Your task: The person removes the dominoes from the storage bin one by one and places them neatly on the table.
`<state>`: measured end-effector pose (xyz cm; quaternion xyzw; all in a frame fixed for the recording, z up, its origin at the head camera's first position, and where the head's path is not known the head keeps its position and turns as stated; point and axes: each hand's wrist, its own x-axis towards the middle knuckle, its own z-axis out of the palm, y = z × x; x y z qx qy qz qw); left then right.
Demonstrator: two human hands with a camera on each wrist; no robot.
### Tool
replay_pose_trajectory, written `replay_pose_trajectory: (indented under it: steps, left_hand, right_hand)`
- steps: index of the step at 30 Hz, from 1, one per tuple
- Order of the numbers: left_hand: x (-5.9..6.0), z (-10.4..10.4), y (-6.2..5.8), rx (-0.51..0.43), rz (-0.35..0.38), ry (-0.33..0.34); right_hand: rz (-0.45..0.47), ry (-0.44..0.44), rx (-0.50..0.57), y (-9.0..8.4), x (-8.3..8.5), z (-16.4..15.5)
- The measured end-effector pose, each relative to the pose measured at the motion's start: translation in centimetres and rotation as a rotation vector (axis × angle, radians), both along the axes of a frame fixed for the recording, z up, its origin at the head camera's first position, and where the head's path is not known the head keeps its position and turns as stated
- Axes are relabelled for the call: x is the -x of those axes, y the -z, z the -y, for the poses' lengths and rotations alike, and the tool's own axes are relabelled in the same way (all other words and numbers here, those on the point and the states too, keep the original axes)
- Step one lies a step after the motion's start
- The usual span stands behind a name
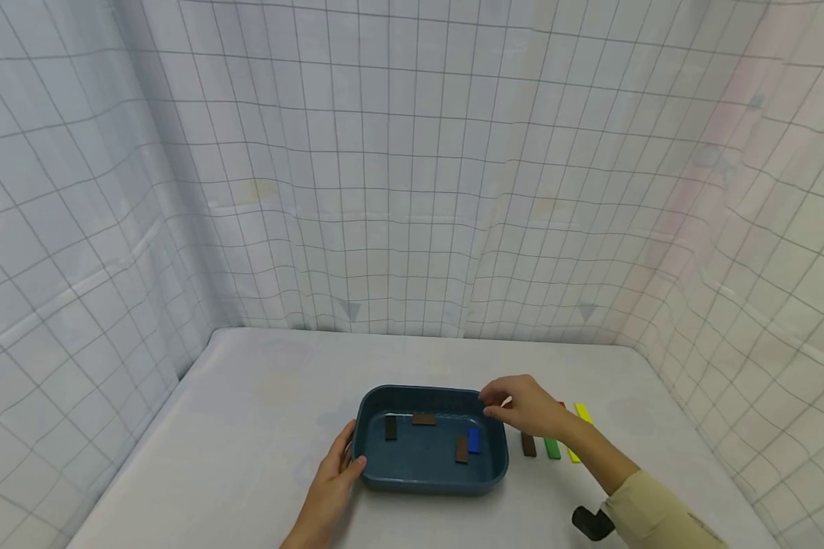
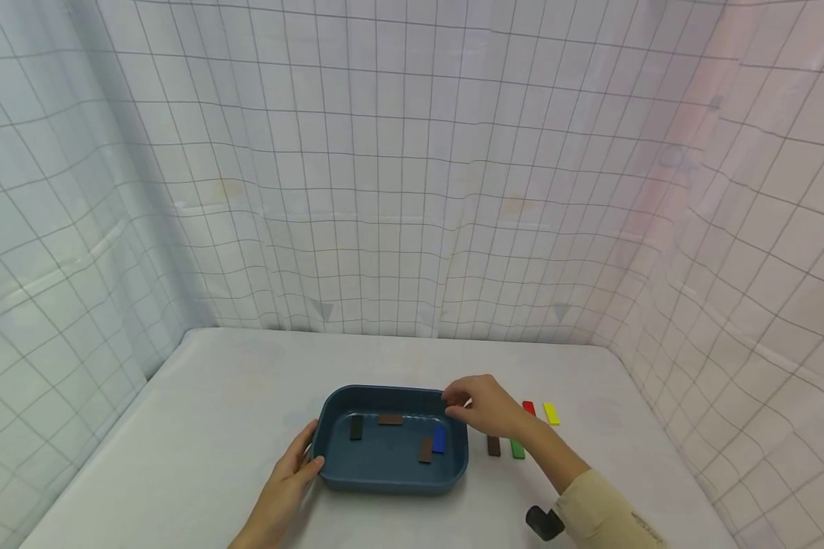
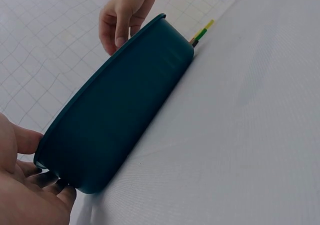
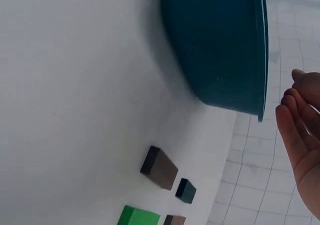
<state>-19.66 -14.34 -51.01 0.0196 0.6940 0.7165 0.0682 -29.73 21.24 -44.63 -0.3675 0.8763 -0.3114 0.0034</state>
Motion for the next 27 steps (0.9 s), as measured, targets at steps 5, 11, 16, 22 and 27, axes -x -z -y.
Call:
replay_pose_trajectory:
  steps: [5, 11, 16, 22, 27]
  left_hand:
    - [0.0, -0.1, 0.0, -0.01, 0.002, 0.003]
    - [0.0, -0.1, 0.0, -0.018, -0.003, 0.005]
    - [-0.2, -0.1, 0.0, -0.023, -0.005, 0.009]
    - [-0.4, 0.0, -0.1, -0.02, -0.01, 0.001]
    - [-0.3, -0.1, 0.0, -0.021, -0.008, -0.003]
  right_hand:
    - [0.045, -0.085, -0.039, -0.1, 0.7, 2.2]
    - [0.093, -0.151, -0.165, 0.3, 1.1, 4.1]
    - [0.122, -0.165, -0.314, 0.8, 1.2, 5.1]
    - [0.072, -0.185, -0.493, 1.4, 1.1, 6.1]
    - [0.03, -0.178, -0.533, 2.2, 1.3, 6.4]
